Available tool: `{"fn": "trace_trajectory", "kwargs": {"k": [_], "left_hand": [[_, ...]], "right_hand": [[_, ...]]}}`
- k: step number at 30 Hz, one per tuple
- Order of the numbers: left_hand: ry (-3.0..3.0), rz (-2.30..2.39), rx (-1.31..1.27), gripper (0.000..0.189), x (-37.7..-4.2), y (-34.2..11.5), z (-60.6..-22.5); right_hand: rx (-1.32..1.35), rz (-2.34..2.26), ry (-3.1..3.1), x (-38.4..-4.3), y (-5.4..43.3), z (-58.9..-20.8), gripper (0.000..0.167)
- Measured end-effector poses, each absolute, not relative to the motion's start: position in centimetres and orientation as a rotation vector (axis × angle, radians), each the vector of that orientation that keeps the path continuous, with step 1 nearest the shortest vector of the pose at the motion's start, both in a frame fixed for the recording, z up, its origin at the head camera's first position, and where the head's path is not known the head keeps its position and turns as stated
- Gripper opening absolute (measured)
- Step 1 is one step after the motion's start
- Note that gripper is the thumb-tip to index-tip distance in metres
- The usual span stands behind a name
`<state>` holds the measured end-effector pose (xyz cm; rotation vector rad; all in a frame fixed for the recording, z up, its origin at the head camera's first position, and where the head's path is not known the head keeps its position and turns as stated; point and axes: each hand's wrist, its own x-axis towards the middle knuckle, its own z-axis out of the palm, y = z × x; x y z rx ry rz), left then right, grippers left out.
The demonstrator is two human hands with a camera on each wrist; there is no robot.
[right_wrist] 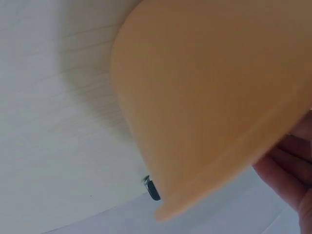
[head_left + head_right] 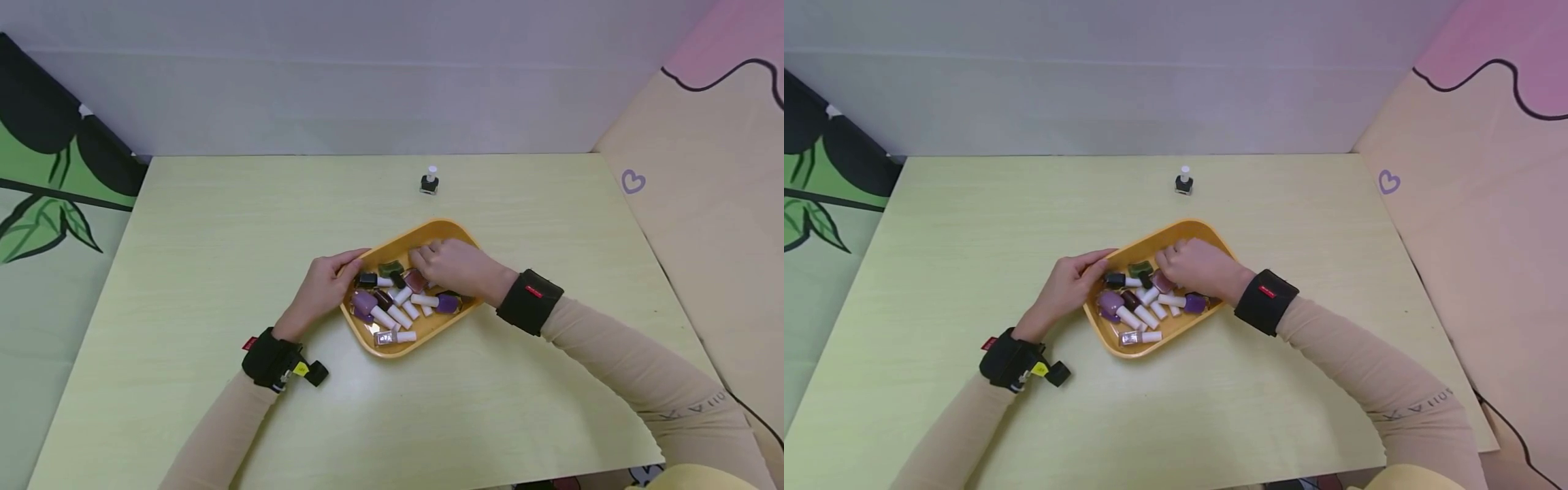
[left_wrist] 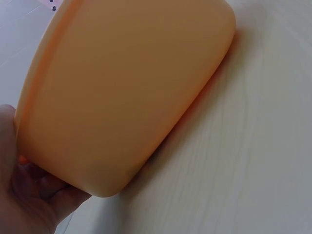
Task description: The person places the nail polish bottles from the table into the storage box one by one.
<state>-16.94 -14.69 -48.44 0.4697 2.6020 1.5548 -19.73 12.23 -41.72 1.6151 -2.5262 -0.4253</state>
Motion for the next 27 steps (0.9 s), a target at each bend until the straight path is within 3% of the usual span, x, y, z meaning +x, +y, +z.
{"fn": "trace_trajectory", "kwargs": {"k": [5, 15, 27], "left_hand": [[2.605, 1.554, 0.480, 0.032, -16.98, -14.66, -48.52], [2.616, 1.545, 0.477, 0.033, -16.95, -14.76, -48.53], [2.627, 1.538, 0.485, 0.033, -16.90, -14.74, -48.50]], "right_hand": [[1.592, -0.450, -2.502, -19.55, 12.24, -42.30, 0.023], [1.556, -0.370, -2.577, -19.20, 12.49, -42.45, 0.037], [1.558, -0.303, -2.661, -19.12, 12.91, -42.29, 0.029]]}}
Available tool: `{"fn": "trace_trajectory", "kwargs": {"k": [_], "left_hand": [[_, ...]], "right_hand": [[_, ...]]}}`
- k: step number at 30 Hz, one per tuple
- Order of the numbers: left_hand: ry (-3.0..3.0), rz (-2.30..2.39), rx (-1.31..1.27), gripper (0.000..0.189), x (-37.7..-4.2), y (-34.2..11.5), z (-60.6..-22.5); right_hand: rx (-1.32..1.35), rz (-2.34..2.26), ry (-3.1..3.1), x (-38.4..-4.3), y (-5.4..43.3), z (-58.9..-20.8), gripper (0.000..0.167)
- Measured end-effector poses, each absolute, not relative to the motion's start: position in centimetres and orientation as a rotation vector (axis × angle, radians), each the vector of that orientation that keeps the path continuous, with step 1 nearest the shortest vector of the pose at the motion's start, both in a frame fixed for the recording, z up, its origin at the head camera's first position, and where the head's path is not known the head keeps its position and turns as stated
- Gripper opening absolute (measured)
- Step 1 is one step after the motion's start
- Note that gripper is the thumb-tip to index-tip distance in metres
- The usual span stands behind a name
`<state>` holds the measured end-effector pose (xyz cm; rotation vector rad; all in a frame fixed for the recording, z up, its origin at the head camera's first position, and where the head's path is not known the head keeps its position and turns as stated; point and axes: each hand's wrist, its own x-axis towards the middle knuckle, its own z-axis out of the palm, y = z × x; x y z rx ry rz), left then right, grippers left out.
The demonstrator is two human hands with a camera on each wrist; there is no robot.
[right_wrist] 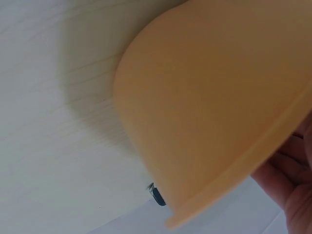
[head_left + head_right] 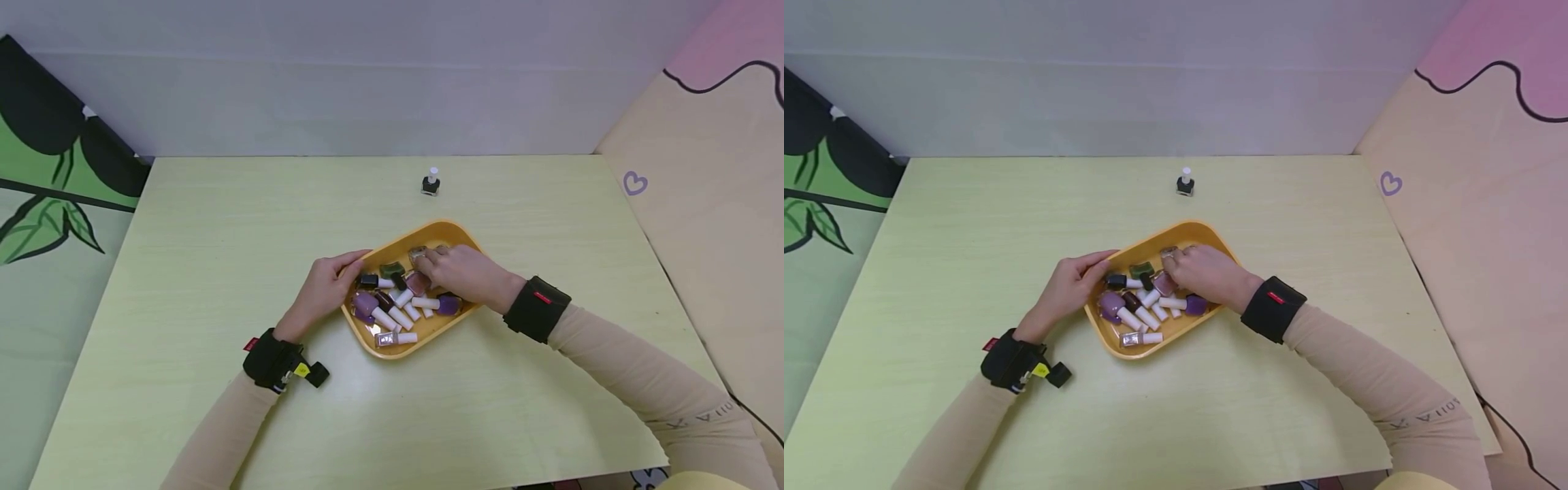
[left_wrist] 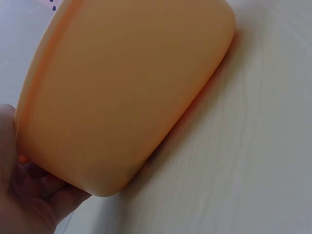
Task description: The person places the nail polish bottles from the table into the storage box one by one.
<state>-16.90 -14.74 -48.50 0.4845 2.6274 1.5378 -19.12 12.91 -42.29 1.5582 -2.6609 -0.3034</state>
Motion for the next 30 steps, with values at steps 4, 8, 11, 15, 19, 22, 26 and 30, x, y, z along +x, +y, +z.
{"fn": "trace_trajectory", "kwargs": {"k": [4, 8, 11, 15, 19, 22, 26, 30], "left_hand": [[2.631, 1.537, 0.489, 0.032, -16.93, -14.71, -48.52], [2.623, 1.552, 0.481, 0.032, -16.92, -14.69, -48.46], [2.620, 1.564, 0.480, 0.031, -16.92, -14.73, -48.49], [2.620, 1.573, 0.487, 0.031, -16.95, -14.77, -48.60], [2.618, 1.579, 0.486, 0.031, -16.97, -14.82, -48.67], [2.617, 1.580, 0.484, 0.031, -16.96, -14.84, -48.62], [2.625, 1.571, 0.497, 0.031, -16.98, -14.82, -48.58], [2.631, 1.560, 0.514, 0.031, -17.05, -14.76, -48.61]], "right_hand": [[1.564, -0.265, -2.716, -19.11, 13.00, -42.09, 0.034], [1.565, -0.278, -2.729, -19.20, 12.94, -42.03, 0.030], [1.559, -0.281, -2.734, -19.30, 12.90, -42.11, 0.026], [1.552, -0.252, -2.745, -19.42, 12.90, -42.25, 0.025], [1.545, -0.180, -2.758, -19.52, 12.89, -42.26, 0.025], [1.531, -0.108, -2.785, -19.54, 12.90, -42.17, 0.023], [1.513, -0.013, -2.802, -19.74, 12.93, -41.99, 0.016], [1.498, 0.063, -2.763, -20.04, 12.98, -41.59, 0.014]]}}
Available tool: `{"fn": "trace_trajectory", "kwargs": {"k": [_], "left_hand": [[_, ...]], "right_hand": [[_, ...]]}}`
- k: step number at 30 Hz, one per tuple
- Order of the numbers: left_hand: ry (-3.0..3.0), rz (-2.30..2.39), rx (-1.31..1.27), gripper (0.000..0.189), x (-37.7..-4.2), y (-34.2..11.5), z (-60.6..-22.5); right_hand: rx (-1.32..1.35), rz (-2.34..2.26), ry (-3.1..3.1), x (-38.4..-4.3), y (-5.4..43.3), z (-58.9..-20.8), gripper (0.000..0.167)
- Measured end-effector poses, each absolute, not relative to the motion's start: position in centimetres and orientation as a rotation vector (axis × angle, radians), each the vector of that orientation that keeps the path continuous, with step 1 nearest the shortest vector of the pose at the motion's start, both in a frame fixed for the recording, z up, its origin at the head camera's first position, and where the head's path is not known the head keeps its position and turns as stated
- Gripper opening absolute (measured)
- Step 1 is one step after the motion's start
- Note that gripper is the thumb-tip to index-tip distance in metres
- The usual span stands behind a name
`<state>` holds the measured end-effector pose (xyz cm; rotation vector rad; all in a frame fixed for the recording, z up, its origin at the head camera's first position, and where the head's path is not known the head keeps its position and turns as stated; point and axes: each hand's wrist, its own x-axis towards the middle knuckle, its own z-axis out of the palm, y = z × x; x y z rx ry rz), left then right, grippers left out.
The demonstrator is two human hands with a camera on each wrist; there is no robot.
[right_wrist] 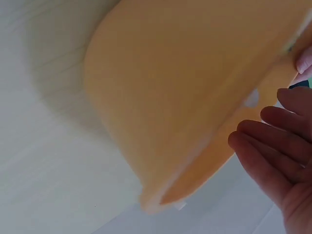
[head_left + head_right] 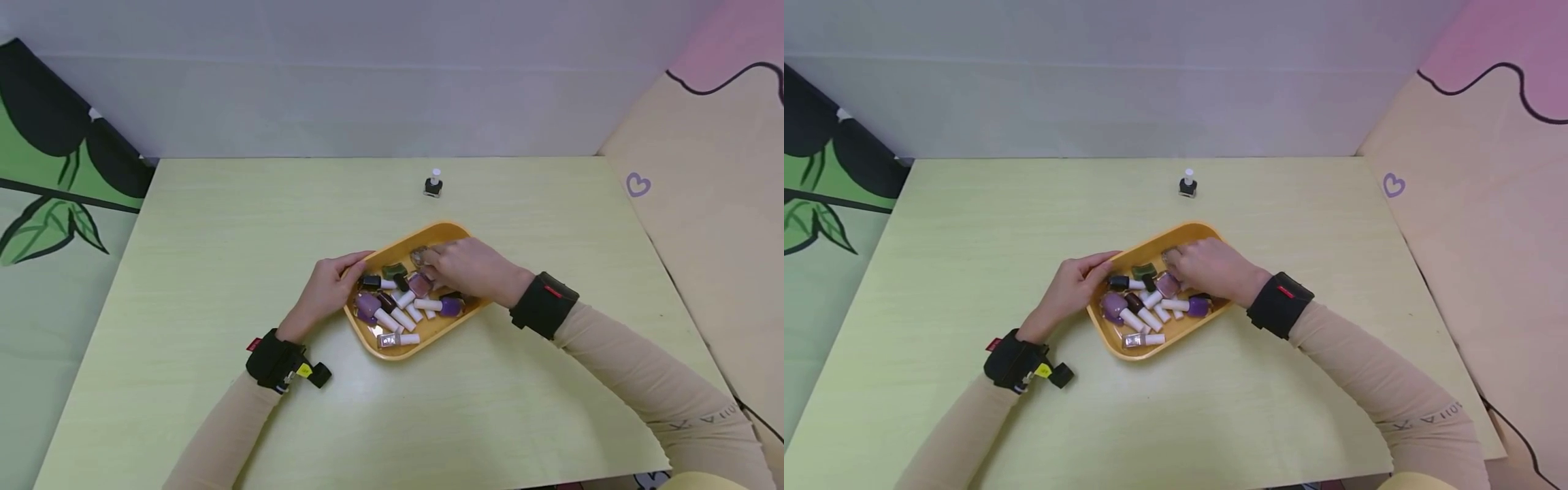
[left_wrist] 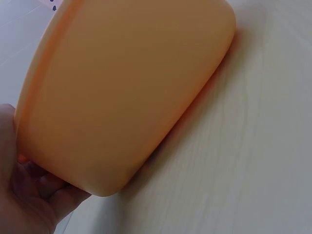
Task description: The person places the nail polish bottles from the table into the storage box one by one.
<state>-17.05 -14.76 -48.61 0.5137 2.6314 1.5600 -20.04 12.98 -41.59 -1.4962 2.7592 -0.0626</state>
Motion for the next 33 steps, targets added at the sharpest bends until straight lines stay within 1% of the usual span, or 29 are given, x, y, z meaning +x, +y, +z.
{"fn": "trace_trajectory", "kwargs": {"k": [4, 8, 17, 24, 29, 33], "left_hand": [[2.623, 1.556, 0.499, 0.031, -17.0, -14.7, -48.5], [2.622, 1.551, 0.485, 0.032, -16.9, -14.7, -48.4], [2.611, 1.566, 0.496, 0.031, -17.0, -14.8, -48.6], [2.619, 1.553, 0.515, 0.032, -17.1, -14.9, -48.8], [2.625, 1.552, 0.522, 0.031, -17.0, -14.6, -48.8], [2.632, 1.551, 0.515, 0.031, -16.9, -14.6, -48.6]], "right_hand": [[-1.519, -0.159, 2.783, -20.5, 12.8, -40.6, 0.017], [-1.450, -0.311, 2.803, -21.4, 12.6, -39.3, 0.023], [-1.202, -0.586, 2.944, -25.7, 12.2, -37.9, 0.025], [-0.918, -0.805, 2.995, -29.5, 12.8, -38.7, 0.029], [-0.723, -0.903, 3.003, -30.8, 13.9, -39.5, 0.035], [-0.622, -0.938, 2.985, -31.5, 14.3, -40.2, 0.041]]}}
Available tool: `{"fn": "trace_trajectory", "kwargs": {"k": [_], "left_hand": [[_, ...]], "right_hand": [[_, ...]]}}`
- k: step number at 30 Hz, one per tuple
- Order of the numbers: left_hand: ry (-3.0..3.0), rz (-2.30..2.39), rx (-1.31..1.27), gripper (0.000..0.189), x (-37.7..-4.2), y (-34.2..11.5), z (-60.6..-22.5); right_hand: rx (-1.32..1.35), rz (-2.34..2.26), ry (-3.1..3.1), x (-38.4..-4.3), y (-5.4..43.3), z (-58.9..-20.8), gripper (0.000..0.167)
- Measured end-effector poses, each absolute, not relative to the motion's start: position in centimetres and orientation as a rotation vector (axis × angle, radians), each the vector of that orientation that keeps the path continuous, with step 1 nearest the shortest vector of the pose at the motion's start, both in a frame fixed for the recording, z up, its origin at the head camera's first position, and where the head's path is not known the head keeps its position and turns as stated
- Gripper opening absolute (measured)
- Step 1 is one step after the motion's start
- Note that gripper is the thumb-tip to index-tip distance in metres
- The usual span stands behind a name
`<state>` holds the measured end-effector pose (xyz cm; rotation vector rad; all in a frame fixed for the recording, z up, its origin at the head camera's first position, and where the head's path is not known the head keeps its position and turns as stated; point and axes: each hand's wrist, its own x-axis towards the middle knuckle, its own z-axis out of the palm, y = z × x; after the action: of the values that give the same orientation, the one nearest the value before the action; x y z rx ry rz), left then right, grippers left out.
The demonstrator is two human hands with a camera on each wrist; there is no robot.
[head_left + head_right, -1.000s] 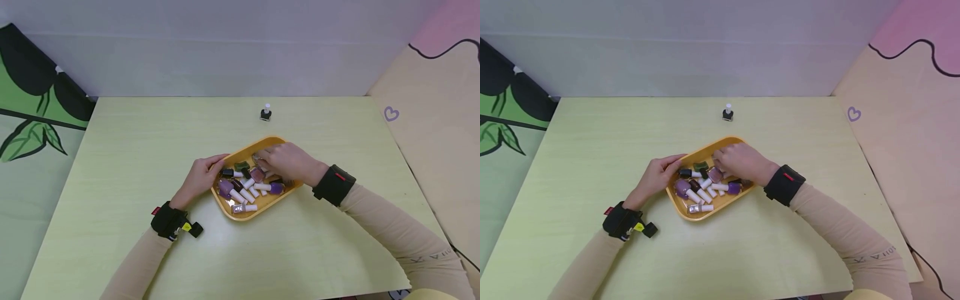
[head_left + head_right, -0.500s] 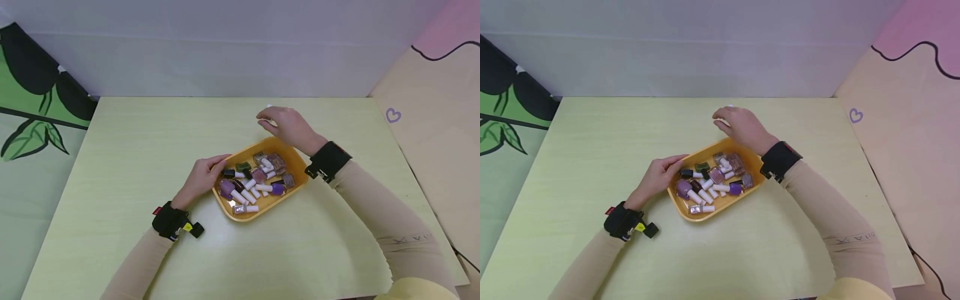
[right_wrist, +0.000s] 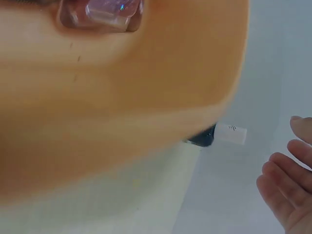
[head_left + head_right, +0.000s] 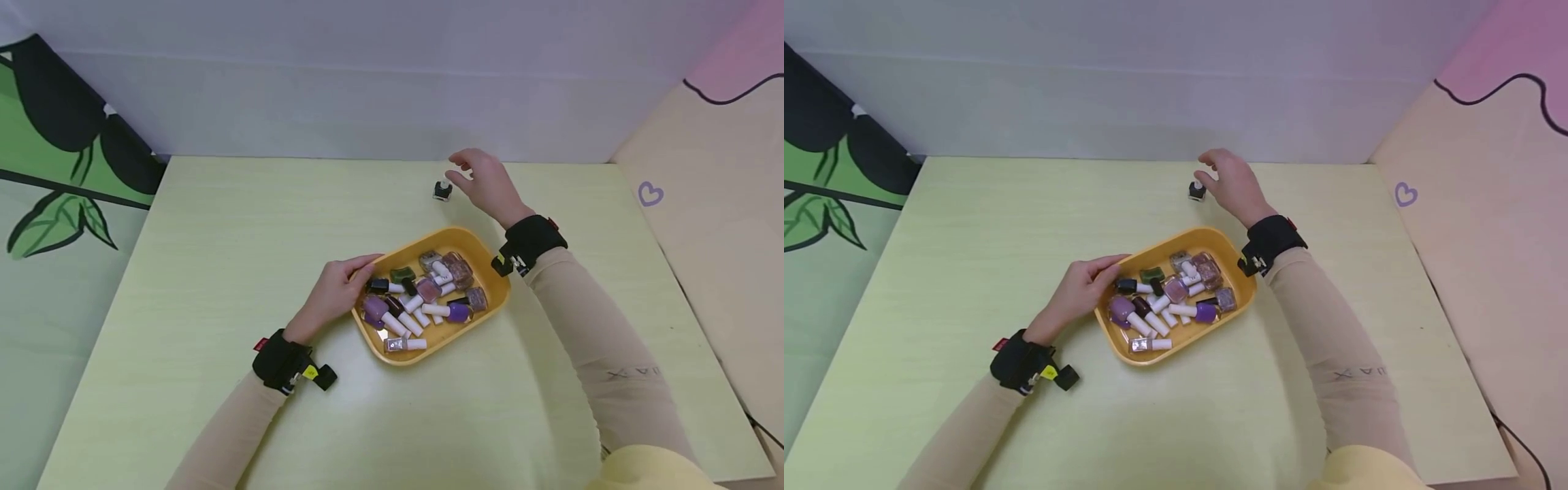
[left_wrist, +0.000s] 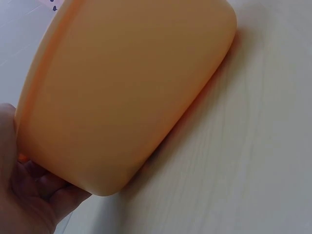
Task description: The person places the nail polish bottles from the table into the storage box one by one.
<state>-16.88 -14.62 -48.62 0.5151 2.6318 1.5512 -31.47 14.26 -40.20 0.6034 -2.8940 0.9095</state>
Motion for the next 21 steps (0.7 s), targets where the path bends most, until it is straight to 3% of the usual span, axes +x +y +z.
{"fn": "trace_trajectory", "kwargs": {"k": [12, 21], "left_hand": [[2.628, 1.551, 0.489, 0.031, -16.7, -14.6, -48.6], [2.631, 1.538, 0.503, 0.031, -16.7, -14.5, -48.5]], "right_hand": [[0.451, 1.074, -3.141, -33.0, 13.7, -41.6, 0.047], [0.430, 0.908, -3.146, -33.0, 13.1, -41.7, 0.033]]}}
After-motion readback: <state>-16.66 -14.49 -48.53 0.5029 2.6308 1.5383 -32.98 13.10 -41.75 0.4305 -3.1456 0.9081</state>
